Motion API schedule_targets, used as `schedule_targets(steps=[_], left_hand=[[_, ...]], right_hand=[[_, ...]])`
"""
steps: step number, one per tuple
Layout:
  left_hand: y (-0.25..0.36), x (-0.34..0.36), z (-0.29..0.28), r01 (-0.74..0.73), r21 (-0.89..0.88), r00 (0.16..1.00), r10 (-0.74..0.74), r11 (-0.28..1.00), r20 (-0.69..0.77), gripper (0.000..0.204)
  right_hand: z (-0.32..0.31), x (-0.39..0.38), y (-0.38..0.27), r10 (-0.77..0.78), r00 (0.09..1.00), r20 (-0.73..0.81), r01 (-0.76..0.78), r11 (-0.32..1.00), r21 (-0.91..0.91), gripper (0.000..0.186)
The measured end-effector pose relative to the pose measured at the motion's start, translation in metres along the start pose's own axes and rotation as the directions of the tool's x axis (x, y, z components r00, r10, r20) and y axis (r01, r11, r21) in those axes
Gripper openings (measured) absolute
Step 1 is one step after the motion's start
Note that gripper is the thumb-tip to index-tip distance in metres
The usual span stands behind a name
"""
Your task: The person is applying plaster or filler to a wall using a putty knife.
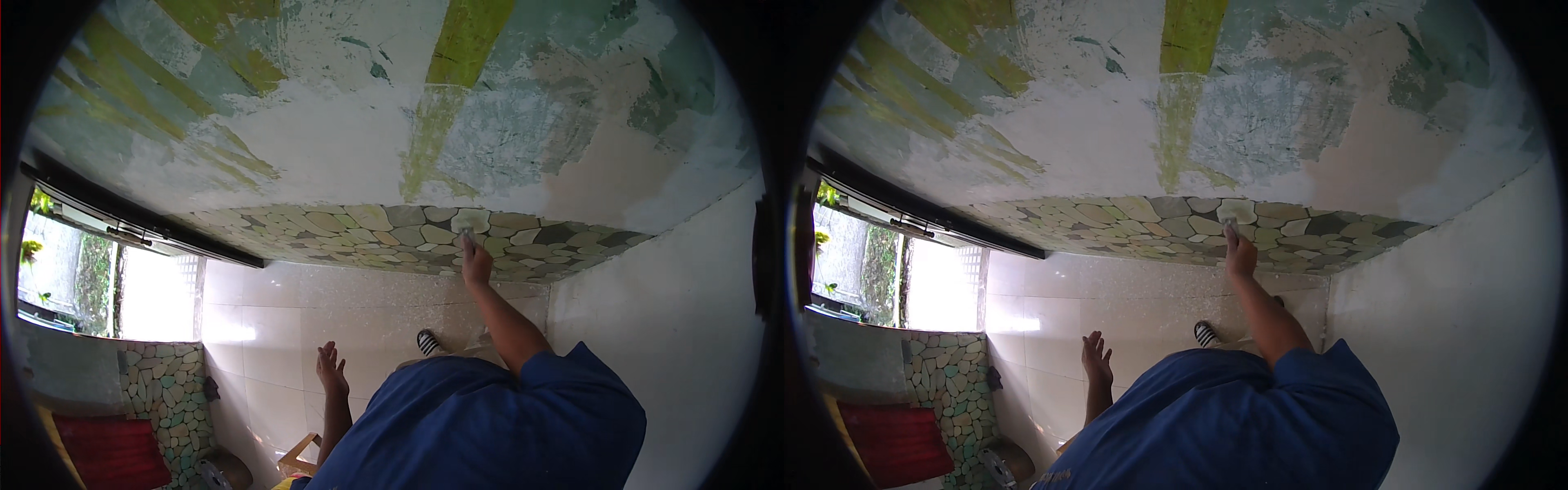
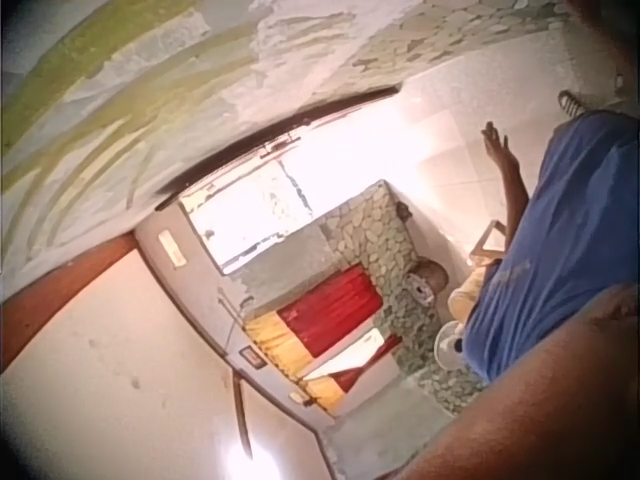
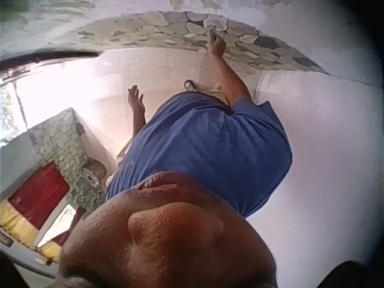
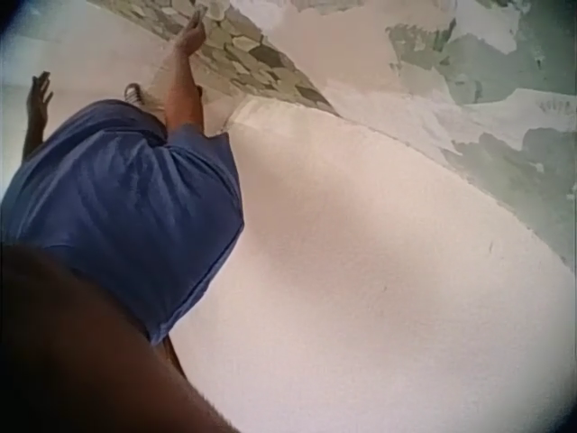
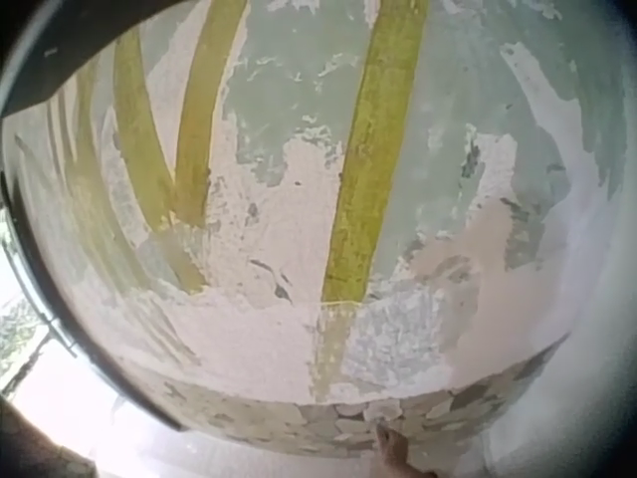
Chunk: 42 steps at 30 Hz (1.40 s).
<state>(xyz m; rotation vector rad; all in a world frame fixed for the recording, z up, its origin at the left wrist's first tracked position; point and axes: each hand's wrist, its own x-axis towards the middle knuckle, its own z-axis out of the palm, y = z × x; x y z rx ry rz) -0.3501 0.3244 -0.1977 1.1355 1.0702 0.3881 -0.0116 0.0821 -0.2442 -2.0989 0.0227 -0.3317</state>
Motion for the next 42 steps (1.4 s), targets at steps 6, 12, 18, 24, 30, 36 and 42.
schedule_targets(steps=[6,12,18,24,30,36,42], left_hand=[[-0.004,0.005,0.001,0.014,0.002,1.000,-0.014,1.000,0.004,0.059],[0.004,0.010,0.010,-0.006,0.008,0.999,0.006,1.000,0.047,0.057],[0.004,0.010,0.013,-0.002,0.007,1.000,0.002,1.000,0.023,0.057],[-0.002,0.002,0.006,0.013,0.011,1.000,-0.013,1.000,0.019,0.058],[0.002,0.002,0.006,0.007,0.030,0.999,-0.008,1.000,0.042,0.064],[0.002,0.003,0.007,0.005,0.037,1.000,-0.006,0.999,0.030,0.061],[0.005,0.003,0.005,0.002,0.027,1.000,-0.003,1.000,0.027,0.061]], right_hand=[[-0.003,0.046,-0.040,0.051,0.999,0.020,-0.053,0.992,0.113,0.051],[-0.017,0.006,-0.005,0.003,1.000,0.010,-0.003,0.999,0.036,0.047],[-0.015,0.047,-0.020,-0.028,1.000,0.013,0.028,0.999,-0.018,0.046],[-0.016,0.023,-0.007,0.020,0.999,-0.033,-0.016,0.993,0.113,0.049],[-0.018,0.018,0.018,0.042,0.998,0.049,-0.038,0.996,-0.083,0.047],[-0.012,0.054,-0.031,0.057,0.998,0.026,-0.061,0.984,0.170,0.048],[-0.015,0.005,0.013,0.074,0.997,-0.026,-0.073,0.997,0.011,0.046]])
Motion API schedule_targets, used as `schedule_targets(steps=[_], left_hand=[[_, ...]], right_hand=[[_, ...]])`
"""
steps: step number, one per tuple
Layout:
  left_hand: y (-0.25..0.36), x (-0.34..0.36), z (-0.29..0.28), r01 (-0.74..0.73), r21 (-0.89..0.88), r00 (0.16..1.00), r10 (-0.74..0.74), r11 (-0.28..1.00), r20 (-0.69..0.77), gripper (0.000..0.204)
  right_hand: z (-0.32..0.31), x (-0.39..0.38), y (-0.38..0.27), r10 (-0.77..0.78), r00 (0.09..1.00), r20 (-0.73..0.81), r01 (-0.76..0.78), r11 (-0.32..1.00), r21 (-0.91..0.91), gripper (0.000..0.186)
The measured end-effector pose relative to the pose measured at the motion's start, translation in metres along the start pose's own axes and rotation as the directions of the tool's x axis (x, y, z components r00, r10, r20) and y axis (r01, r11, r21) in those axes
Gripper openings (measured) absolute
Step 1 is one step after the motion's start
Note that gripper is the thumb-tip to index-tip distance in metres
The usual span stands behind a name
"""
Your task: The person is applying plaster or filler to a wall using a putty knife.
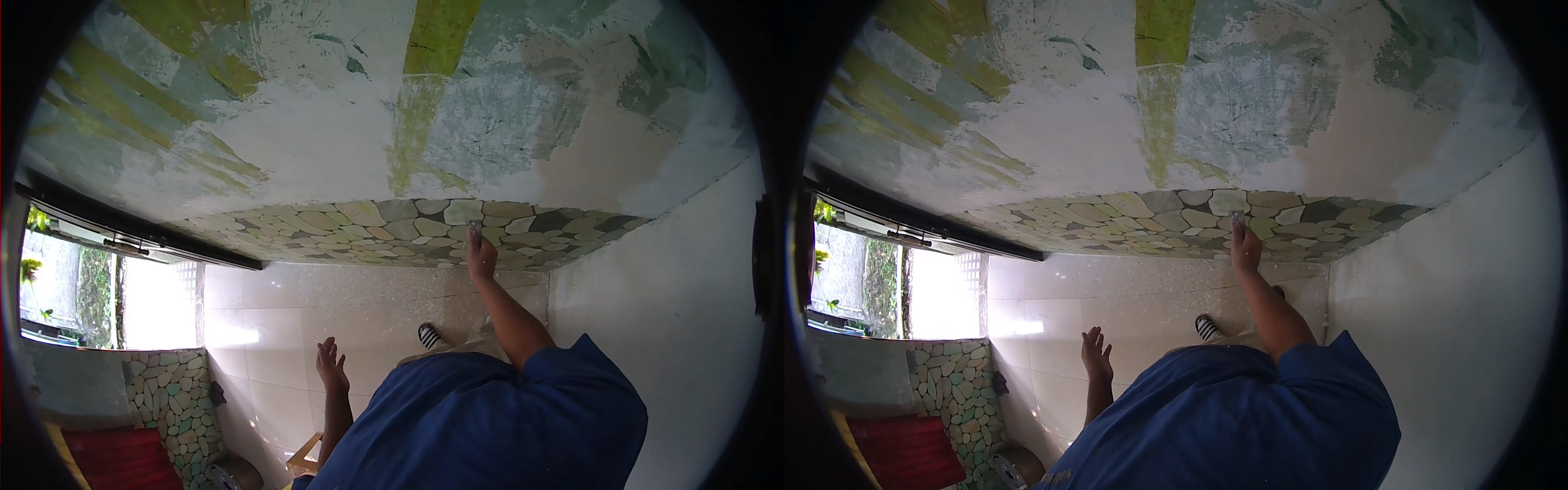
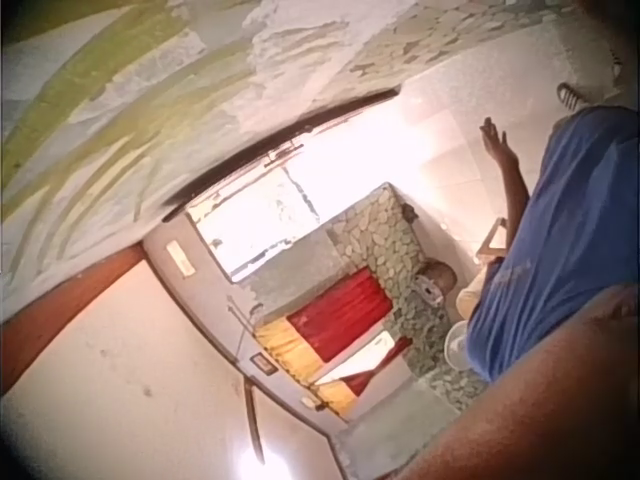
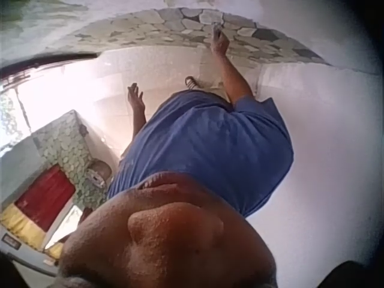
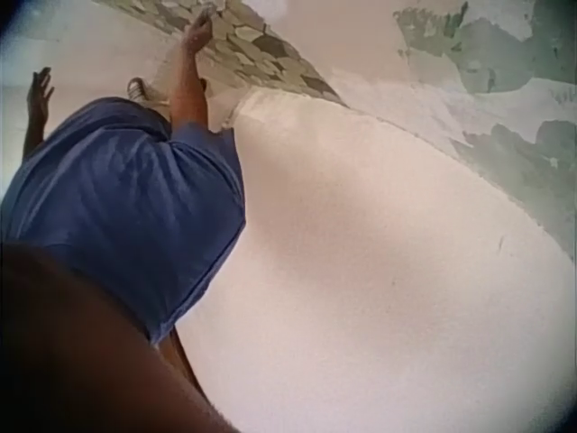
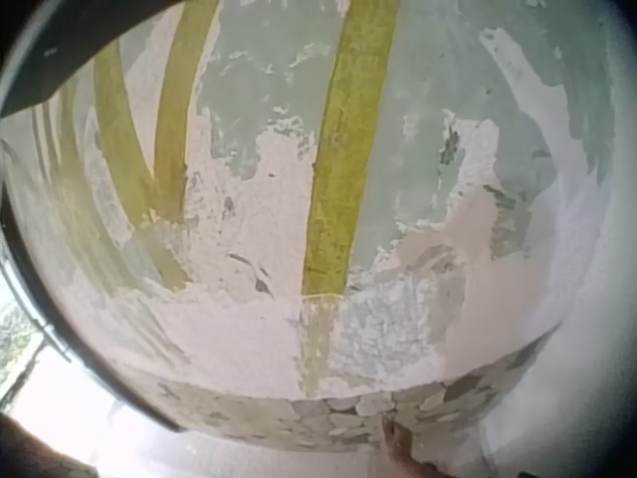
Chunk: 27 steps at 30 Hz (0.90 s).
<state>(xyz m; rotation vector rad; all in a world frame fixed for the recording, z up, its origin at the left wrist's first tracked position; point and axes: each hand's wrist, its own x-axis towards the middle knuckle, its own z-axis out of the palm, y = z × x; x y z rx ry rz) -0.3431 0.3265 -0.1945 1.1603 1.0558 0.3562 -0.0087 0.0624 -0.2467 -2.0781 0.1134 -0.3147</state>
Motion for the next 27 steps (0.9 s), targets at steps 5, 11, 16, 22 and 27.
schedule_targets(steps=[5,11,16,22,27], left_hand=[[-0.005,-0.004,-0.001,0.024,0.027,1.000,-0.024,0.999,0.001,0.064],[-0.005,-0.005,-0.005,0.008,-0.001,1.000,-0.008,1.000,0.021,0.063],[-0.003,-0.005,-0.003,0.008,-0.005,1.000,-0.008,1.000,-0.007,0.062],[-0.006,-0.007,-0.011,0.013,0.017,1.000,-0.013,1.000,-0.015,0.063],[-0.002,-0.004,-0.007,-0.006,0.014,1.000,0.006,1.000,0.006,0.061]], right_hand=[[0.011,0.053,-0.030,-0.154,0.987,-0.035,0.155,0.988,0.023,0.046],[0.010,0.022,-0.025,-0.077,0.997,-0.013,0.078,0.983,0.167,0.044],[0.011,0.023,-0.013,-0.077,0.997,-0.022,0.078,0.995,0.062,0.042],[0.014,0.033,-0.041,0.008,0.999,0.049,-0.020,0.970,0.243,0.044],[0.016,0.000,-0.013,-0.139,0.990,-0.025,0.141,0.983,0.117,0.044]])
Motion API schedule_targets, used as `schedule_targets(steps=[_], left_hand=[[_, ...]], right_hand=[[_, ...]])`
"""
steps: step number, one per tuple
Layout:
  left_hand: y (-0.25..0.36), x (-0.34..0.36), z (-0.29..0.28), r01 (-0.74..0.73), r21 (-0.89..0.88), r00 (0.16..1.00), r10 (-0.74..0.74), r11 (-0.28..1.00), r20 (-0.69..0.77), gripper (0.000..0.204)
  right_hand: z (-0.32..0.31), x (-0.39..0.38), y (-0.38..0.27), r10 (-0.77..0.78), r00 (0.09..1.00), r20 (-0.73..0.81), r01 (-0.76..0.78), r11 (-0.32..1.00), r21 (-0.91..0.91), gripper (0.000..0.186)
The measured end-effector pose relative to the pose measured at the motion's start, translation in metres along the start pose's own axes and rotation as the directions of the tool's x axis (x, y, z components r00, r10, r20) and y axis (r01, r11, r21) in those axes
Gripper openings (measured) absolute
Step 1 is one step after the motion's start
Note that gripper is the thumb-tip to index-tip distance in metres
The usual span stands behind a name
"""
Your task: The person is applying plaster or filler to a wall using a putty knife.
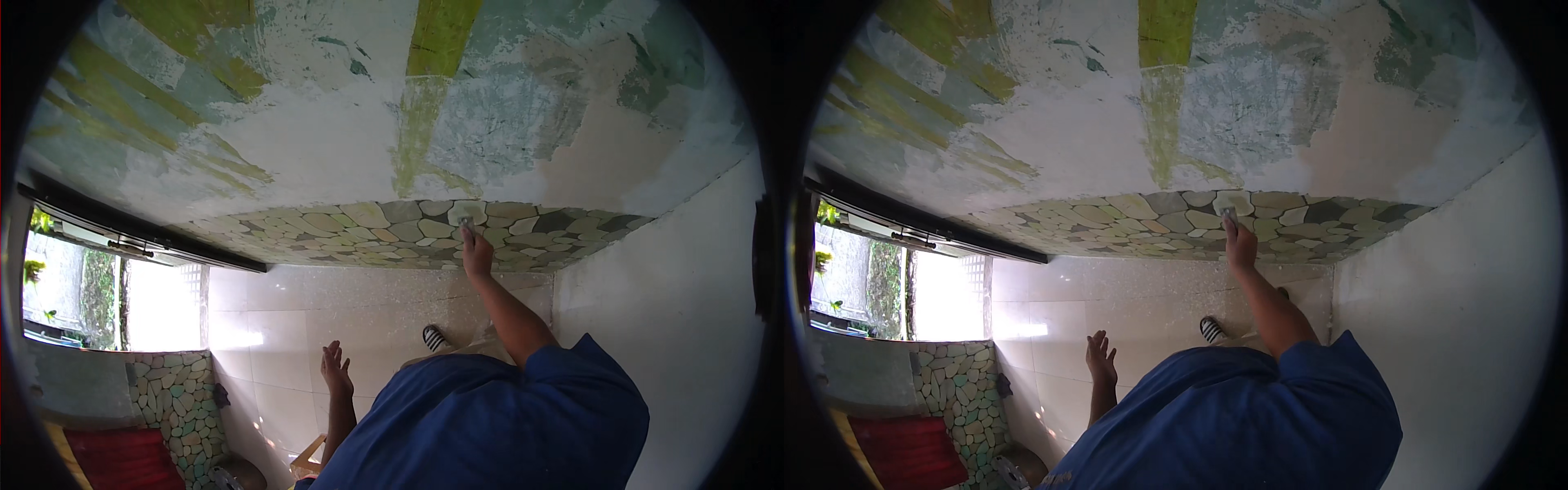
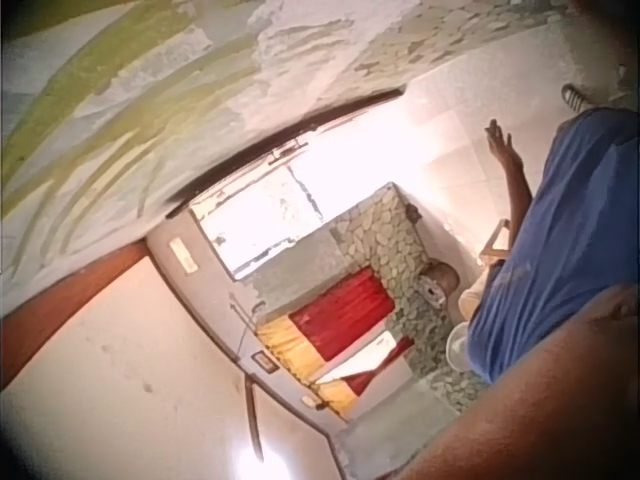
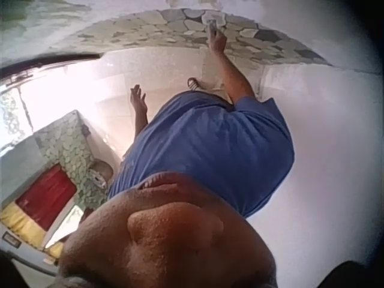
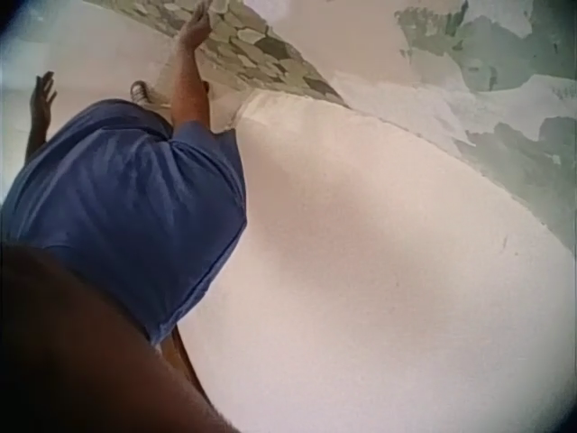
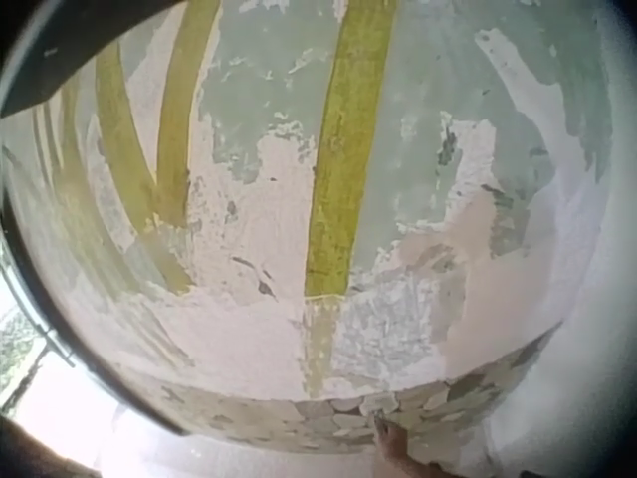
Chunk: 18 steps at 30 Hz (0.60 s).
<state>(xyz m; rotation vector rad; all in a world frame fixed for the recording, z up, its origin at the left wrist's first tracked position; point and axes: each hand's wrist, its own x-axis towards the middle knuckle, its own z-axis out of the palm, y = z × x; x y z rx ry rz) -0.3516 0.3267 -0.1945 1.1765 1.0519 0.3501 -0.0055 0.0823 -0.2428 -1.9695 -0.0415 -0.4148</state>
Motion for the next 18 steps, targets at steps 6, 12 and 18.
schedule_targets(steps=[6,12,18], left_hand=[[0.002,0.000,-0.005,0.004,0.004,1.000,-0.004,1.000,-0.020,0.062],[0.006,0.000,-0.005,-0.003,-0.017,0.999,0.002,1.000,-0.036,0.062],[0.001,0.000,-0.009,0.011,-0.049,0.996,-0.015,0.999,-0.084,0.058]], right_hand=[[0.020,0.047,-0.061,0.006,0.999,0.038,-0.006,1.000,0.004,0.042],[0.026,0.012,-0.042,0.012,0.997,0.071,-0.013,1.000,0.015,0.042],[0.032,0.017,-0.013,0.093,0.995,0.041,-0.091,0.995,-0.030,0.042]])
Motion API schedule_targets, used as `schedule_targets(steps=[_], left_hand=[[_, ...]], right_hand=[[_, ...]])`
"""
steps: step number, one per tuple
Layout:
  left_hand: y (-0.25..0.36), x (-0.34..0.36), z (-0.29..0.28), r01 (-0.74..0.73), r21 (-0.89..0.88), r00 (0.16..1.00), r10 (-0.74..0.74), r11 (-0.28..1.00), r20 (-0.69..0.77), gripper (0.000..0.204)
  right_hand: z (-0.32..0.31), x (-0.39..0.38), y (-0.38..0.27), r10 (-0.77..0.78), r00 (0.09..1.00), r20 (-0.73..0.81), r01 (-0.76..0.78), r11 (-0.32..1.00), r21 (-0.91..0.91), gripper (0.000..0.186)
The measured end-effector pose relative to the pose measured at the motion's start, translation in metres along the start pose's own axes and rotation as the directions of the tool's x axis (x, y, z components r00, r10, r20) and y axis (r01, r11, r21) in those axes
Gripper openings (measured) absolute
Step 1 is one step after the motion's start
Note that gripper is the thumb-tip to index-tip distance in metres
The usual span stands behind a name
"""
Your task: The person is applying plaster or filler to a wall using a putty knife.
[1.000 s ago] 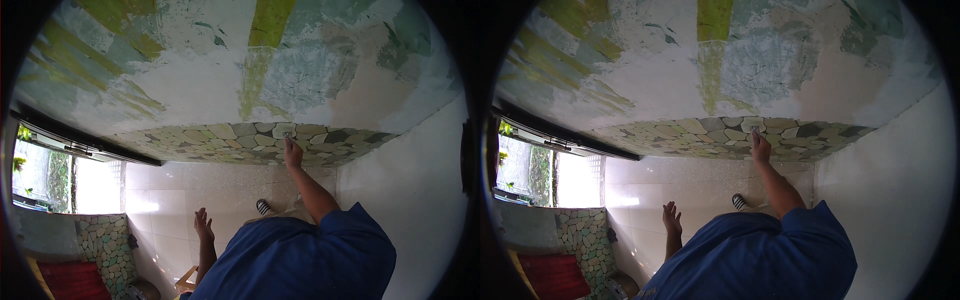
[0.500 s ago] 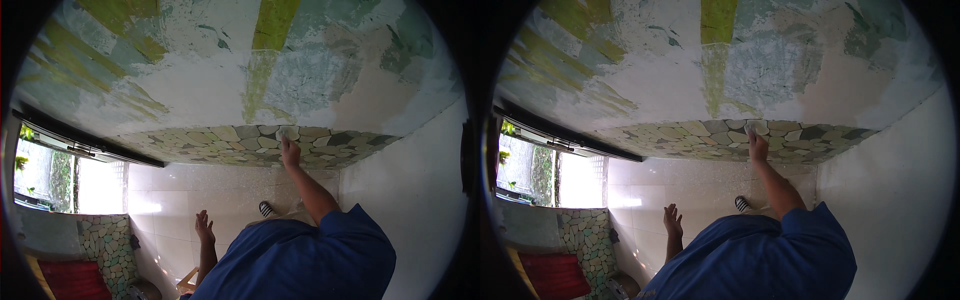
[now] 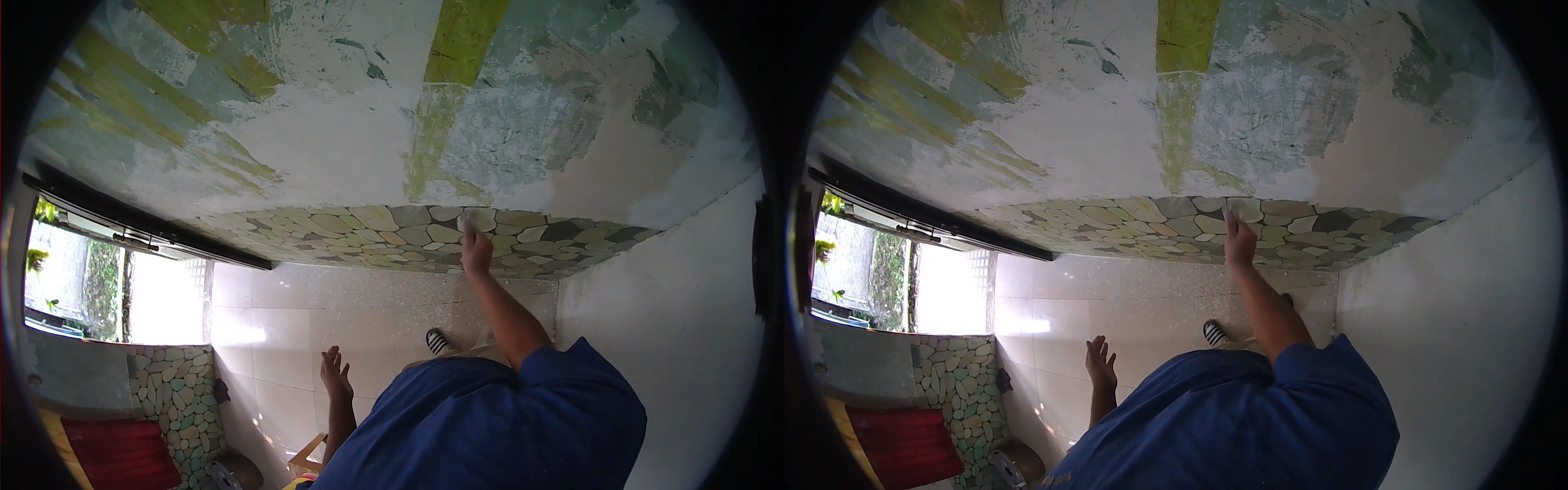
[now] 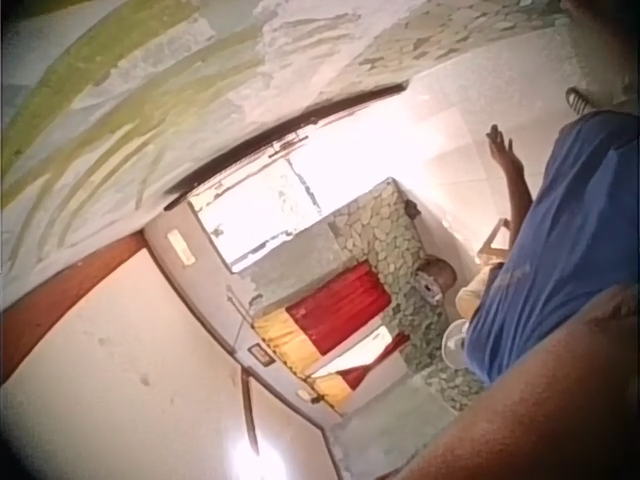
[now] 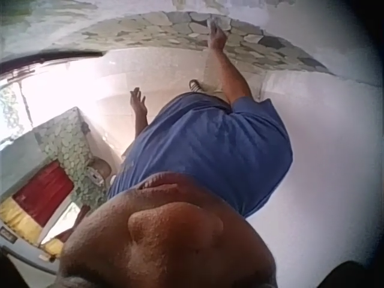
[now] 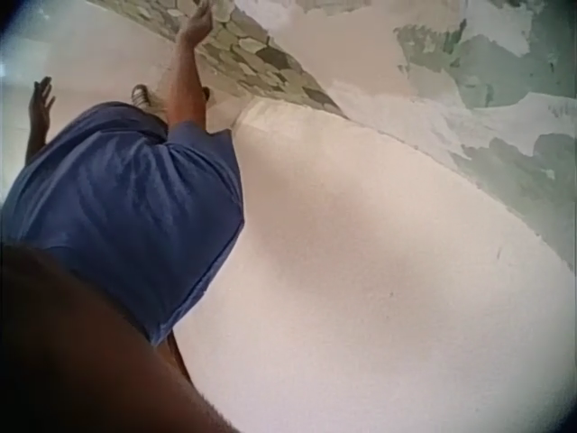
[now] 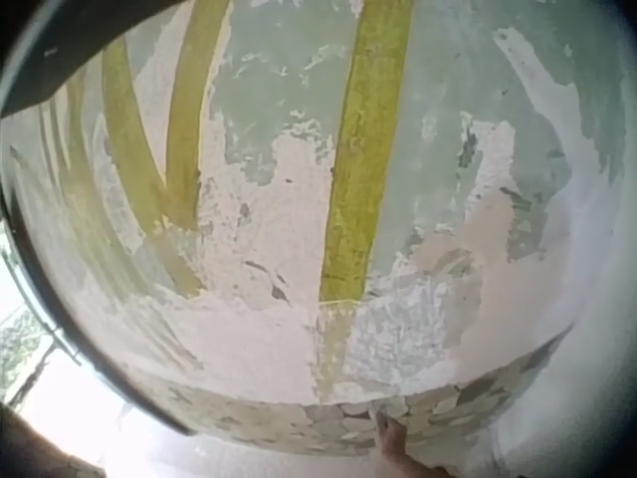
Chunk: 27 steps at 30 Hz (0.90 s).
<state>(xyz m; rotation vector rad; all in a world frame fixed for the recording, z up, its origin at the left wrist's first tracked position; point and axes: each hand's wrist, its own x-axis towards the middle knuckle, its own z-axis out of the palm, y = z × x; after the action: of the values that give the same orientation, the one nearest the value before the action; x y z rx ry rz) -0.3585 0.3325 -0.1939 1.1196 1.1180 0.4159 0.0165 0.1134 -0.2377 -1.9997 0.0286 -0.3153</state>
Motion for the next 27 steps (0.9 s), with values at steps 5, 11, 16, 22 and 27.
schedule_targets(steps=[5,11,16,22,27], left_hand=[[0.002,-0.001,0.006,0.023,0.034,0.998,-0.025,0.999,0.052,0.062],[0.010,0.005,0.016,-0.026,0.022,0.997,0.024,0.999,0.080,0.057],[0.010,0.001,0.016,-0.006,0.006,0.999,0.005,1.000,0.047,0.058],[0.014,-0.007,0.017,-0.030,0.028,0.997,0.028,0.999,0.074,0.059],[0.018,-0.007,0.015,-0.042,0.030,0.997,0.040,0.999,0.066,0.062]], right_hand=[[-0.003,0.009,-0.006,0.103,0.995,-0.010,-0.102,0.991,0.089,0.043],[-0.022,-0.012,0.009,-0.004,1.000,-0.018,0.006,0.997,0.071,0.046],[-0.018,-0.005,0.003,0.033,0.999,0.017,-0.033,0.999,0.017,0.042],[-0.011,0.036,-0.079,-0.116,0.993,0.033,0.108,0.978,0.177,0.034],[-0.012,-0.027,-0.001,-0.037,0.998,-0.059,0.043,0.994,0.099,0.036]])
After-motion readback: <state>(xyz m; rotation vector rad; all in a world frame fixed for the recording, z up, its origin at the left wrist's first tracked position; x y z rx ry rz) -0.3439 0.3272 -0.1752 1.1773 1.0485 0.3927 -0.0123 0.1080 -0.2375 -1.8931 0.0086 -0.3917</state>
